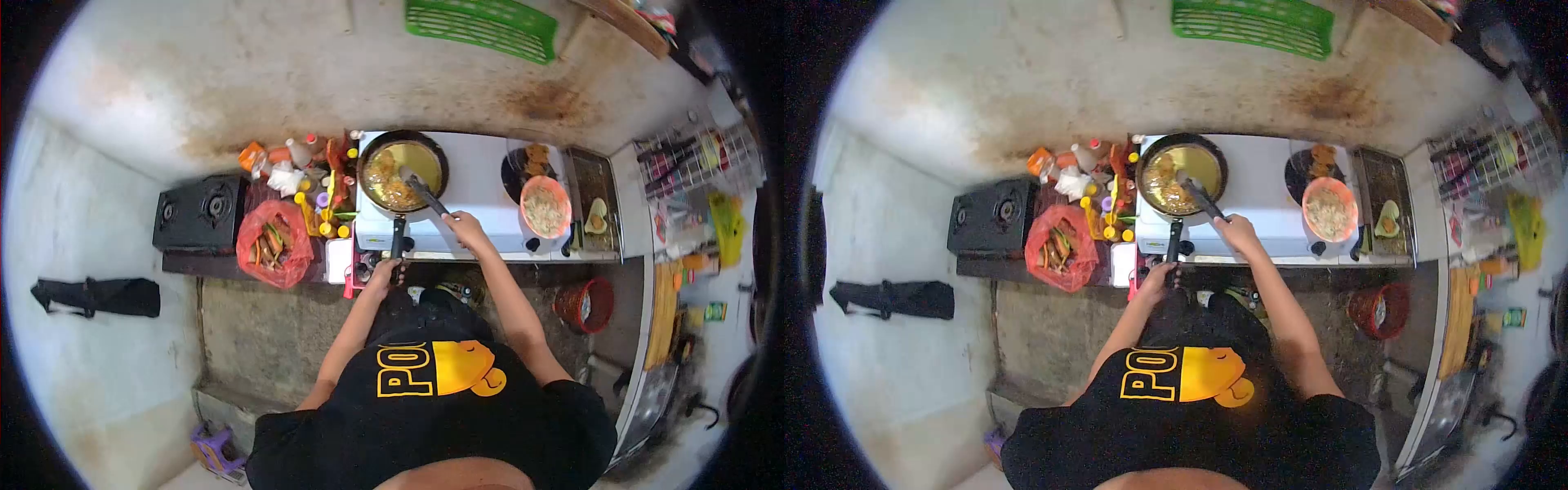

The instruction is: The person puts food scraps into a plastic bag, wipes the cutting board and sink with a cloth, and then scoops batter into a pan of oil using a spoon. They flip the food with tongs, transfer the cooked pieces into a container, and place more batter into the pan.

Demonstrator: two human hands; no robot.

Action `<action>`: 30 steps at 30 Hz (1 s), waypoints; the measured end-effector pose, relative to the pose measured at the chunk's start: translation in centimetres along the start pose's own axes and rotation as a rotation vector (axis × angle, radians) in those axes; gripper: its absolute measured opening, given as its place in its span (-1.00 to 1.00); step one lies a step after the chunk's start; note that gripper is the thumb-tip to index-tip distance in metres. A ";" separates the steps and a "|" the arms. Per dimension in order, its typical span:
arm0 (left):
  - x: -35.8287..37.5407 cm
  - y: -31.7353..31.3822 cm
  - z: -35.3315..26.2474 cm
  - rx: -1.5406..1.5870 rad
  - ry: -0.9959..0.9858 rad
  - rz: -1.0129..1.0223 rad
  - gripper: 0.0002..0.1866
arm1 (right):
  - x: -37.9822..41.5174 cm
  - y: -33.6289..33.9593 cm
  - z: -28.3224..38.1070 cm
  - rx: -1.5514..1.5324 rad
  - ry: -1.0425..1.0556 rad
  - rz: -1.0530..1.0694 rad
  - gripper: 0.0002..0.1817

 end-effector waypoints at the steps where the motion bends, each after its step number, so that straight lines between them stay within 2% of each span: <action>1: -0.2 0.4 0.0 0.027 -0.009 -0.006 -0.83 | -1.2 -0.2 0.0 0.019 0.009 0.019 -0.44; 3: -0.4 0.2 0.1 0.006 -0.016 0.020 -0.83 | -3.0 -0.1 0.8 0.267 0.081 0.040 -0.50; 5: -0.4 0.2 -0.1 0.029 -0.037 0.027 -0.83 | -3.5 0.6 1.9 0.303 0.159 -0.003 -0.49; 8: 0.3 0.1 -0.3 0.006 -0.020 -0.022 -0.84 | -1.6 1.4 2.8 0.266 -0.021 0.173 -0.54; 12: -0.1 0.3 -0.3 -0.028 -0.017 -0.018 -0.84 | 0.1 1.2 2.8 0.136 -0.115 0.310 -0.60; 16: -0.4 0.2 -0.4 -0.048 -0.045 0.019 -0.85 | -0.9 -0.8 1.0 -0.038 -0.172 0.329 -0.63; 19: -0.4 0.2 -0.4 -0.051 -0.040 0.025 -0.86 | -1.1 -2.0 1.1 -0.090 -0.121 0.305 -0.66; 23: -0.2 0.1 -0.5 -0.042 -0.034 0.031 -0.85 | -0.2 -1.0 1.7 -0.057 -0.043 0.130 -0.62; 25: -0.3 0.1 -0.3 -0.046 -0.023 0.041 -0.84 | 0.1 0.6 3.4 0.343 0.141 0.026 -0.58; 28: -0.3 -0.1 -0.4 -0.054 -0.008 0.057 -0.84 | 3.2 2.0 5.9 0.516 0.198 -0.116 -0.60; 30: -0.5 0.2 -0.1 -0.053 0.008 0.024 -0.84 | 5.0 2.3 7.2 0.522 0.199 -0.149 -0.59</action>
Point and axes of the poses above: each hand's wrist, its own x-axis away from the middle knuckle, its own y-axis out of the back of the hand, z = x × y, the point moved 10 cm from there along -x, towards the middle knuckle, and after that the axes turned 10 degrees about y, right-handed, at the moved point
